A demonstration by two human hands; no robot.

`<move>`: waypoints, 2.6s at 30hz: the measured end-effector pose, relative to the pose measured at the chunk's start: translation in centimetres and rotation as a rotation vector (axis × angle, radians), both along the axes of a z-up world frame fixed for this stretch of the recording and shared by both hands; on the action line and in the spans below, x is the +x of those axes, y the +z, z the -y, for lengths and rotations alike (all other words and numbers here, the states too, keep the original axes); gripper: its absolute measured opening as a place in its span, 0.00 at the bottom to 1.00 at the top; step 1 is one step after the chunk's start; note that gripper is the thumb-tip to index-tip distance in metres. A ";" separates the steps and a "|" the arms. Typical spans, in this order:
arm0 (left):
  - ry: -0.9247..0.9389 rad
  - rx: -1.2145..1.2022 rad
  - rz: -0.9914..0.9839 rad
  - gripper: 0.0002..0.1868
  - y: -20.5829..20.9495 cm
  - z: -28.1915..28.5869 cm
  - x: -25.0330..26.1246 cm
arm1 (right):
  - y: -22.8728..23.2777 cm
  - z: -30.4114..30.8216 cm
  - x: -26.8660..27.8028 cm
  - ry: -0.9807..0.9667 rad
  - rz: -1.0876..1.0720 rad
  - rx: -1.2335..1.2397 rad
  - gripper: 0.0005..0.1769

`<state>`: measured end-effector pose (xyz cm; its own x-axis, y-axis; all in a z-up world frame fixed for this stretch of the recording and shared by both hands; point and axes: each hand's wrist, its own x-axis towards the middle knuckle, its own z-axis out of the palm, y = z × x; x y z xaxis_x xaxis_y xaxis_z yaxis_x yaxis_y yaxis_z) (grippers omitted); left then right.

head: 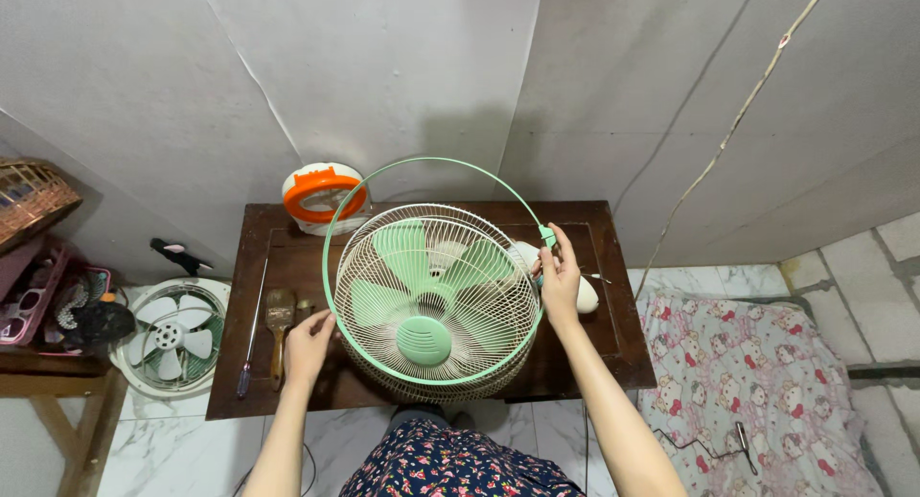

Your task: The person assembles a green electric fan on a wooden table. They attach the fan blades to the motor hub, place the front wire cage over the blades, and then secure the outer ring to the cage using a screwdriver.

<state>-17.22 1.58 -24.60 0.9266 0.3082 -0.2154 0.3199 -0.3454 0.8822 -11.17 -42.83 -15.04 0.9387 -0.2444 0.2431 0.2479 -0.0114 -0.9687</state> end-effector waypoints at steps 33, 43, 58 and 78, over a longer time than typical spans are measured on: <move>-0.461 0.393 0.706 0.20 18.2 12.6 6.4 | 6.8 -3.7 -1.7 0.156 0.037 -0.186 0.18; -0.564 0.347 0.681 0.15 20.2 15.6 7.2 | 8.6 -6.3 -0.5 0.304 -0.034 -0.215 0.18; -0.437 0.113 0.595 0.14 16.8 13.0 8.3 | 8.5 -6.1 -0.6 0.233 0.010 -0.440 0.15; -0.613 0.396 0.622 0.16 16.1 13.3 8.0 | 6.4 -4.9 -1.3 0.226 -0.092 -0.536 0.15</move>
